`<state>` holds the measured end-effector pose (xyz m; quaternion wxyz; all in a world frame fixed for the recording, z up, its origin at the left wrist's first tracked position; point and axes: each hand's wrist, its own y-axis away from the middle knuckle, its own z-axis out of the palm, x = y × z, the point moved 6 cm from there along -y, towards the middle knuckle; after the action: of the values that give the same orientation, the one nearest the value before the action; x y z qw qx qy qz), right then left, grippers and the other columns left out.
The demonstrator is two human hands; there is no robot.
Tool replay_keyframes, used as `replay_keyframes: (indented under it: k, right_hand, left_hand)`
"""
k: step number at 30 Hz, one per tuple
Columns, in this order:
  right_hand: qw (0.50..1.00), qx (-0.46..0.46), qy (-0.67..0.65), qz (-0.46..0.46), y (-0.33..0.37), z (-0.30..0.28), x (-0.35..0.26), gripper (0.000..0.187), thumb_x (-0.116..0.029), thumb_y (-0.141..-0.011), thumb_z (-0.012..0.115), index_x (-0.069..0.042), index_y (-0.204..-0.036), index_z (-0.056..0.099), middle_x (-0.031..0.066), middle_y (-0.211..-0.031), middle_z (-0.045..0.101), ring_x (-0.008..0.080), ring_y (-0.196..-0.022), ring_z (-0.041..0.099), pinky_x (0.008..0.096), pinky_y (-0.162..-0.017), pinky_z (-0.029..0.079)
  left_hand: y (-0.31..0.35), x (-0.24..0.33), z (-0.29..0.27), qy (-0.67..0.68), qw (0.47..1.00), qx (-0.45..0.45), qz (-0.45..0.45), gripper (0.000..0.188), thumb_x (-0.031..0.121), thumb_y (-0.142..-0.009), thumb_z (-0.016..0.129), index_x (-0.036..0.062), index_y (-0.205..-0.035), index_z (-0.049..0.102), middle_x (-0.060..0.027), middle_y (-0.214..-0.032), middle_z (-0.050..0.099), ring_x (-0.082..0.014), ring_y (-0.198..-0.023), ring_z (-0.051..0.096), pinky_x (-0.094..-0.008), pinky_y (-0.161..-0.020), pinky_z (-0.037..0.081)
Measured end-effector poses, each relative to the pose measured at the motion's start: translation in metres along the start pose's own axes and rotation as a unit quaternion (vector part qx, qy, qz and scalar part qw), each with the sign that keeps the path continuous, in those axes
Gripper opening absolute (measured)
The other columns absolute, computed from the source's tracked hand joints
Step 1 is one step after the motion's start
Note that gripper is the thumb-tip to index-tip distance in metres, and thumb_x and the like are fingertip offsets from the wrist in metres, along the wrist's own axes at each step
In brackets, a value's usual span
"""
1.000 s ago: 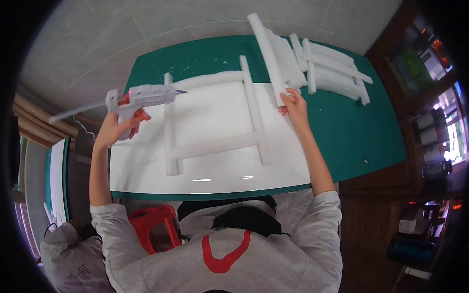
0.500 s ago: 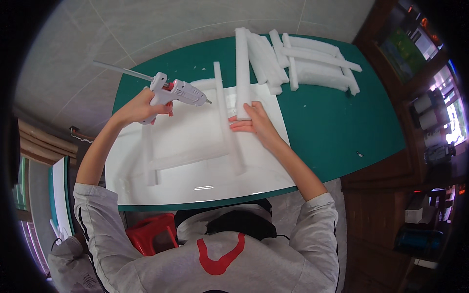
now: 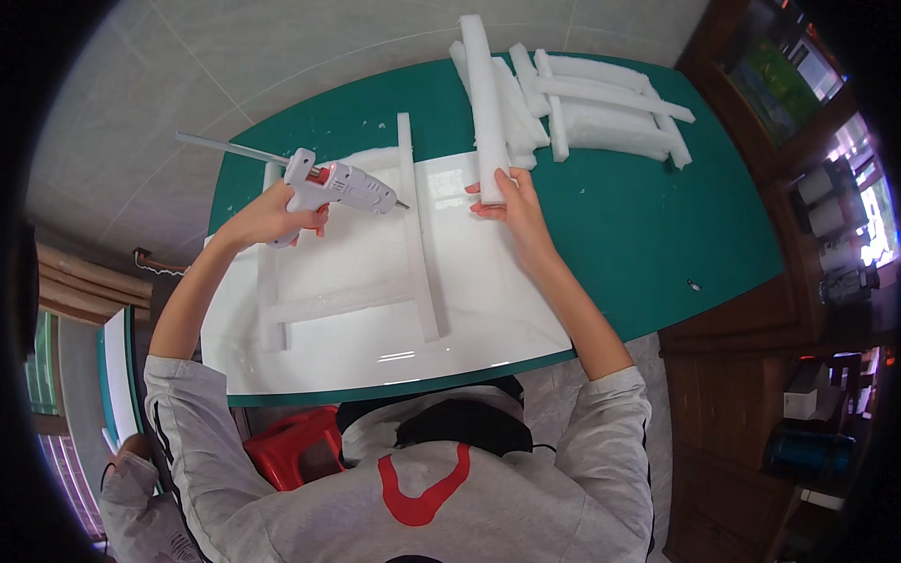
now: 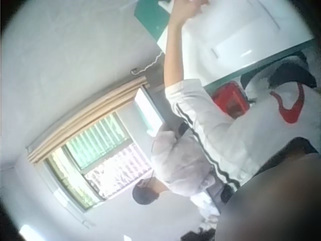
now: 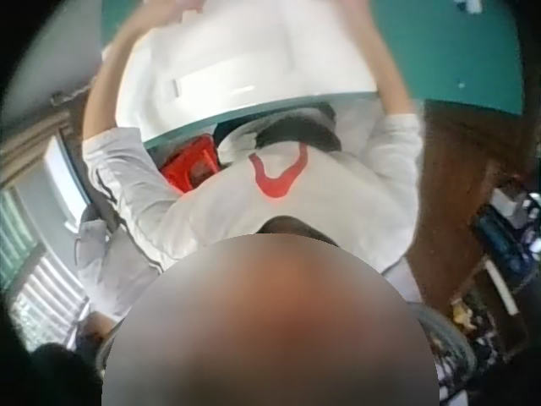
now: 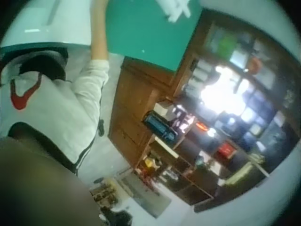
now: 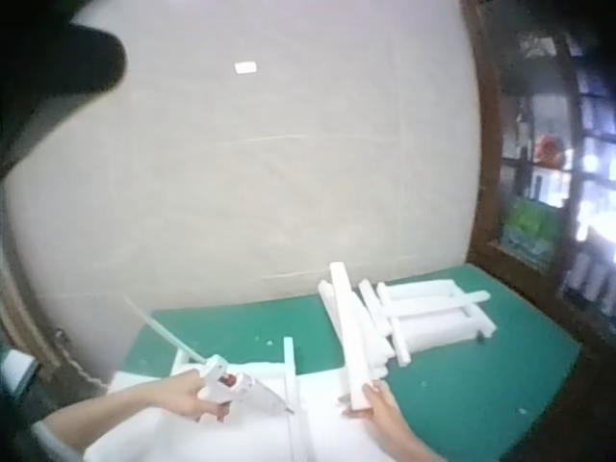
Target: Using a hot glue gun to assemble foam pieces on a white board.
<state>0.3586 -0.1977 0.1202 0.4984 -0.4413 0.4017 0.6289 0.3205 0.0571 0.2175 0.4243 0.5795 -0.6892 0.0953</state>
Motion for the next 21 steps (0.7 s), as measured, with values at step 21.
replay_keyframes:
  k: [21]
  right_hand:
    - [0.999, 0.040, 0.008, -0.012, -0.004, -0.014, -0.007, 0.021, -0.026, -0.089, 0.041, -0.005, -0.095, 0.041, 0.0133, -0.087, 0.060, 0.0140, -0.069, 0.057, 0.0246, -0.065, 0.047]
  left_hand:
    - [-0.008, -0.009, -0.003, -0.017, 0.999, -0.013, 0.025, 0.021, 0.019, -0.067, 0.058, 0.0038, -0.082, 0.054, -0.0048, -0.075, 0.059, -0.0103, -0.060, 0.053, -0.0248, -0.044, 0.041]
